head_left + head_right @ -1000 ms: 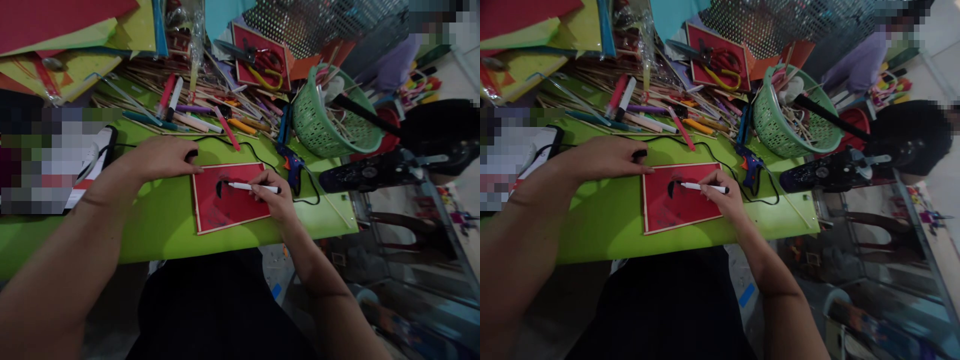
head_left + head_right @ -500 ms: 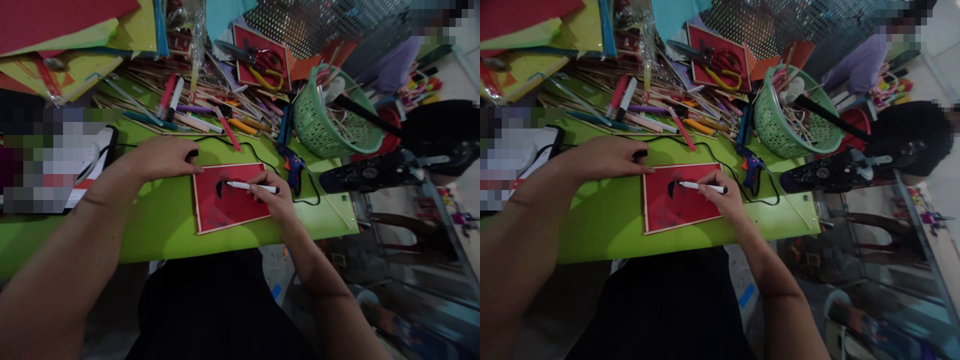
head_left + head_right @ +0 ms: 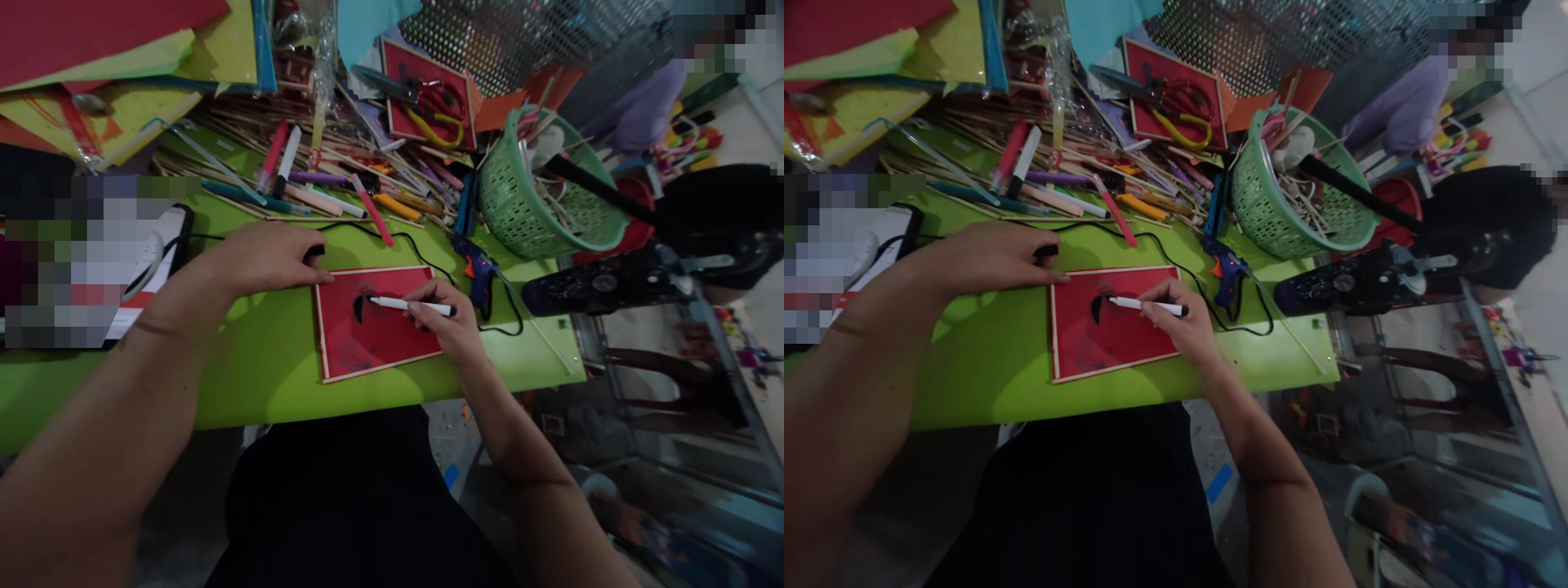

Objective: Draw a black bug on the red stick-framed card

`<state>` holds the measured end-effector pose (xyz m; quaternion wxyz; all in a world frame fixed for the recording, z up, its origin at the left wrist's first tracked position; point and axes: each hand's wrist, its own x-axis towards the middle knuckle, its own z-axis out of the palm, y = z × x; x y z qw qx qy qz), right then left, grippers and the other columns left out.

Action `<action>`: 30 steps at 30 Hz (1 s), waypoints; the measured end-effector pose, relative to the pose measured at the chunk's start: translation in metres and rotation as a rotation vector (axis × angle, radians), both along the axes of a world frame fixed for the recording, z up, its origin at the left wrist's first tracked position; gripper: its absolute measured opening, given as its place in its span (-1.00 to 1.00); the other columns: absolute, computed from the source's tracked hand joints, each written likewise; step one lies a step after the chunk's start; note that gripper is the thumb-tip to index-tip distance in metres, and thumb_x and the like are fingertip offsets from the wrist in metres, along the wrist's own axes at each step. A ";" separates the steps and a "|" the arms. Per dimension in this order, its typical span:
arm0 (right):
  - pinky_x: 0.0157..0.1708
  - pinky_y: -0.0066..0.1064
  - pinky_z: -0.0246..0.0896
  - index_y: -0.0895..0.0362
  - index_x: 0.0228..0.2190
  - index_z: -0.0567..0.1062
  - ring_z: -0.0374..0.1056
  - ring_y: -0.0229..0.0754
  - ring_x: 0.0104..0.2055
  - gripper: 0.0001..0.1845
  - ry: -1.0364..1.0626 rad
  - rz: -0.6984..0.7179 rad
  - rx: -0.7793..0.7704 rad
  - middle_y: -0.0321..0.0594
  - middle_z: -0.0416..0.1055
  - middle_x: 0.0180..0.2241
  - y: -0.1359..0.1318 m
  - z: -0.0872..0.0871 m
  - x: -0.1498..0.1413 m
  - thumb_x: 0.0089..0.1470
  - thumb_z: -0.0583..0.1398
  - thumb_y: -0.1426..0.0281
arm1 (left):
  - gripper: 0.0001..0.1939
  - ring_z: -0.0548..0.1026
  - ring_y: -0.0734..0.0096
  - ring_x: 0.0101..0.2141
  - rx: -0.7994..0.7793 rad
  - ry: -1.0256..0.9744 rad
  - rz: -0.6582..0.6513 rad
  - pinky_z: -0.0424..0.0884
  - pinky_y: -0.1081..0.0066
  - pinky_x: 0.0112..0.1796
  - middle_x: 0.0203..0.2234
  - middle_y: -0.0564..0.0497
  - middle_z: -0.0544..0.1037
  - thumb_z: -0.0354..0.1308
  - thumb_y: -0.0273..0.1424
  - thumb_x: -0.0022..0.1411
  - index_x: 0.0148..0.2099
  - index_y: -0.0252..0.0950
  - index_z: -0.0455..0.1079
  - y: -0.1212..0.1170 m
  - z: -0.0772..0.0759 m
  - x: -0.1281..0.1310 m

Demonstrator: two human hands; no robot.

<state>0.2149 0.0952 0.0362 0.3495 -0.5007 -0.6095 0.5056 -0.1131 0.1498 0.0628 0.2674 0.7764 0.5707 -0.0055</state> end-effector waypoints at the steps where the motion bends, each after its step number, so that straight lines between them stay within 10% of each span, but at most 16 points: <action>1: -0.44 -0.35 0.25 0.03 -0.30 0.68 0.32 -0.23 -0.49 -0.62 -0.005 -0.005 -0.005 -0.28 0.62 -0.44 0.000 0.000 -0.001 0.12 0.54 0.01 | -0.57 0.47 0.16 -0.39 -0.006 0.005 0.000 0.14 0.17 -0.35 -0.52 -0.01 0.52 0.28 0.14 0.25 -0.31 -0.11 0.38 0.000 0.001 0.000; 30: -0.41 -0.35 0.29 0.04 -0.31 0.70 0.38 -0.20 -0.45 -0.65 -0.026 0.007 0.013 -0.27 0.62 -0.42 0.000 -0.004 0.005 0.17 0.52 0.03 | -0.59 0.51 0.08 -0.37 -0.033 0.010 0.003 0.17 0.18 -0.32 -0.50 -0.03 0.53 0.27 0.12 0.26 -0.28 -0.11 0.42 0.001 -0.001 0.000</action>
